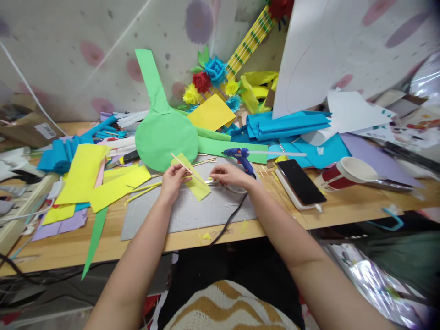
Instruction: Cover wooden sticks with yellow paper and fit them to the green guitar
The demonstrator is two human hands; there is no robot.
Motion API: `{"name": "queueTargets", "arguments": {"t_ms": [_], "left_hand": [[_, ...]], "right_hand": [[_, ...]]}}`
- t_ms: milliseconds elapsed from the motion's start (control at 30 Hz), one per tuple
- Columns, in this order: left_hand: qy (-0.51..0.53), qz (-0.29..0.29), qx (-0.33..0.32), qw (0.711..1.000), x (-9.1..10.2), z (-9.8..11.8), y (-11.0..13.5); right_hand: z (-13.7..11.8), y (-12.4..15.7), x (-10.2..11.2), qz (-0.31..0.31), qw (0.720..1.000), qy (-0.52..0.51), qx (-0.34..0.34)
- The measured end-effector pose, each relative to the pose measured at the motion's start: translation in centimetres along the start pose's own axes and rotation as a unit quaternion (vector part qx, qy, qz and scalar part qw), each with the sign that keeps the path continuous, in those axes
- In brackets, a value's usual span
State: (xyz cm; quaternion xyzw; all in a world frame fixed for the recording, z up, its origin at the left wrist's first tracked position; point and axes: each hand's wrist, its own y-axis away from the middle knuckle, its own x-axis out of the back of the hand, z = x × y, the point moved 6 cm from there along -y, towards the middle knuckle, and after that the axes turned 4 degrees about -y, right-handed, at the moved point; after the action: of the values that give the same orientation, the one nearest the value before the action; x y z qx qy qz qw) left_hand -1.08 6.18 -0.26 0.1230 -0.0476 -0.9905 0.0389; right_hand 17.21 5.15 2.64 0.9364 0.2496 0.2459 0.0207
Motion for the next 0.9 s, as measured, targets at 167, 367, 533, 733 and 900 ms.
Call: {"name": "queueTargets", "arguments": {"t_ms": [167, 367, 533, 733, 900], "left_hand": [[-0.003, -0.003, -0.018, 1.000, 0.0, 0.1, -0.1], [-0.004, -0.010, -0.045, 0.999, 0.1, 0.5, 0.1], [-0.009, -0.016, -0.033, 0.999, 0.3, 0.2, 0.3], [-0.020, -0.020, -0.014, 0.999, 0.0, 0.1, 0.5], [-0.015, -0.021, 0.003, 1.000, -0.1, 0.0, 0.4]], "right_hand": [[2.7, 4.7, 5.7, 0.090, 0.990, 0.077, -0.075], [6.5, 6.4, 10.3, 0.401, 0.899, 0.120, -0.127], [6.8, 3.1, 8.7, 0.360, 0.911, 0.183, -0.078], [6.9, 2.9, 7.9, 0.389, 0.915, 0.082, -0.068], [6.6, 3.4, 8.8, 0.391, 0.917, -0.081, -0.012]]}}
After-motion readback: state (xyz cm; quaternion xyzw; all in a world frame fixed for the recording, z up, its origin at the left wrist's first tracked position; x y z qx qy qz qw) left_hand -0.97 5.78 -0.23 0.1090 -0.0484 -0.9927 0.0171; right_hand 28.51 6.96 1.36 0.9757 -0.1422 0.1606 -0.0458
